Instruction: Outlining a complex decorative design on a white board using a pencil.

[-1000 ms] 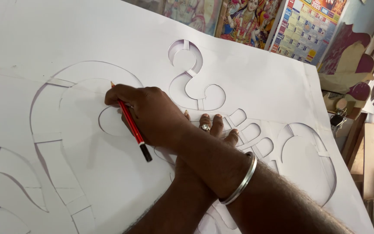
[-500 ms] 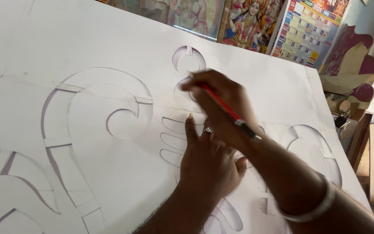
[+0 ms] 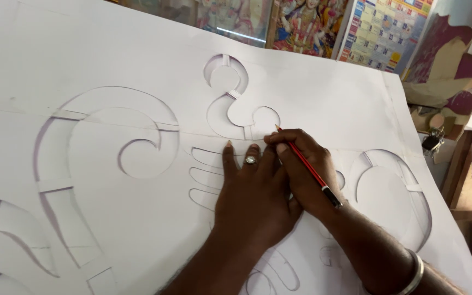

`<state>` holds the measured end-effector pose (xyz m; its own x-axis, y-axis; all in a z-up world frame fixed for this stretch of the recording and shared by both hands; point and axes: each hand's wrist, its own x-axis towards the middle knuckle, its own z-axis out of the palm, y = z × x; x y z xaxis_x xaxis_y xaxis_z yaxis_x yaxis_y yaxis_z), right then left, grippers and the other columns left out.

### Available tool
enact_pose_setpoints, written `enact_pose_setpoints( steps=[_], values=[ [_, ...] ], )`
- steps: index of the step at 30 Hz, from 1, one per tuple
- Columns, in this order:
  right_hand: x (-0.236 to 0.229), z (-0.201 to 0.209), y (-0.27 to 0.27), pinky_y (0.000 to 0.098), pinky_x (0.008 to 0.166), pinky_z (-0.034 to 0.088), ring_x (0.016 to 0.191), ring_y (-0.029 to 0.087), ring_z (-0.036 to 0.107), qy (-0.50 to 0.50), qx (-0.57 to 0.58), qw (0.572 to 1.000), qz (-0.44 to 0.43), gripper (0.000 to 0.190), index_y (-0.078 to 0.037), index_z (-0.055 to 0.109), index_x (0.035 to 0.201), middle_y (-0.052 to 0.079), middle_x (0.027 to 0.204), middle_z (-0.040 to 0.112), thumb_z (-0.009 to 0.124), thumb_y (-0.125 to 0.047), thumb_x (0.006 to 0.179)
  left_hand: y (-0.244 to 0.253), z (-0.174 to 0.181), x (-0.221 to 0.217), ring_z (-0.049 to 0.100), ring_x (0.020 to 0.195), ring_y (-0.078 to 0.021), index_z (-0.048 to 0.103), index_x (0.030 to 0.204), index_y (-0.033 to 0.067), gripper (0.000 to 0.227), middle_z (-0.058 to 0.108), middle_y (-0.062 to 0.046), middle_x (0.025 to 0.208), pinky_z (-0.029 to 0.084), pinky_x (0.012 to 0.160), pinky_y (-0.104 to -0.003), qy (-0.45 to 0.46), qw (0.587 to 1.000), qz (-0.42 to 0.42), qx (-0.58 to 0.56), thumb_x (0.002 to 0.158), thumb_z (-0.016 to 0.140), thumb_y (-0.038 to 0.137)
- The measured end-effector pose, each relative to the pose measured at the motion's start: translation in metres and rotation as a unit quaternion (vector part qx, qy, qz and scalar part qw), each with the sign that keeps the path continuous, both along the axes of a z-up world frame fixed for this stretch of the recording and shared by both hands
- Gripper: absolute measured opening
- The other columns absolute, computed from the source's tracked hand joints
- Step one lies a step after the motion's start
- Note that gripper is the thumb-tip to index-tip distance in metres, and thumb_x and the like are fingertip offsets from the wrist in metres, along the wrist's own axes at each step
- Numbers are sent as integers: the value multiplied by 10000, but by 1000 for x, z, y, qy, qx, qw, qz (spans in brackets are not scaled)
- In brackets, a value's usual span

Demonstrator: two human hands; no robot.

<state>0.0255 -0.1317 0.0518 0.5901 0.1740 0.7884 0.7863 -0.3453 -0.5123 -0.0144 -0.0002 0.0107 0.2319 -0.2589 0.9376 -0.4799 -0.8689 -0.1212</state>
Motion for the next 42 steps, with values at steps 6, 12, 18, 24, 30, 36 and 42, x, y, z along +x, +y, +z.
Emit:
enact_pose_setpoints(
  steps=[6,12,18,24,30,36,42],
  values=[
    [6,-7,-2,310,981,544,1091,129,692,-37,6,999,7,234,-92,696,1177,46,1152,775,557,-193,1018,1,9,-7,551,1226,-469,538,1338,-55,700,598,-273,1293,290,1068,-747,23,1000,-13,6,819,686,391],
    [-10,0,1,324,874,591,973,168,750,-8,7,1000,-3,268,-107,677,1188,60,1123,793,555,-245,994,3,22,-11,579,1142,-438,575,1245,-53,572,636,-229,1165,331,1070,-672,68,997,-31,-1,805,685,296],
    [-5,-4,-1,353,867,592,994,239,758,-98,-45,994,-36,256,-95,682,1167,106,1101,758,550,-256,1017,14,29,-6,613,1051,-389,669,1017,8,248,679,-167,1076,425,1049,-547,139,987,-70,-38,819,645,155],
    [-8,-3,3,393,819,585,966,269,736,-100,-76,988,-92,247,-129,685,1169,109,1031,744,562,-263,1000,22,39,-11,630,1010,-385,690,905,32,130,708,-150,1031,482,959,-506,209,969,-96,-85,825,629,114],
    [-6,-3,3,407,783,579,920,262,721,-77,-92,986,-112,245,-143,677,1181,97,973,720,558,-251,996,33,43,-15,676,1005,-350,694,998,25,185,723,-145,1066,530,907,-463,230,959,-133,-97,854,637,128],
    [-9,-2,3,410,737,564,861,256,705,-66,-98,986,-120,227,-156,683,1170,88,907,701,565,-239,994,70,44,-36,672,1059,-348,706,1089,29,288,717,-136,1186,538,886,-444,160,981,-81,-77,842,699,177],
    [-9,-4,3,406,754,564,872,264,708,-97,-89,985,-113,203,-145,696,1150,91,930,716,605,-201,977,155,28,-42,649,1171,-359,711,1146,37,362,696,-150,1274,518,983,-452,56,993,98,-36,833,728,219]
  ],
)
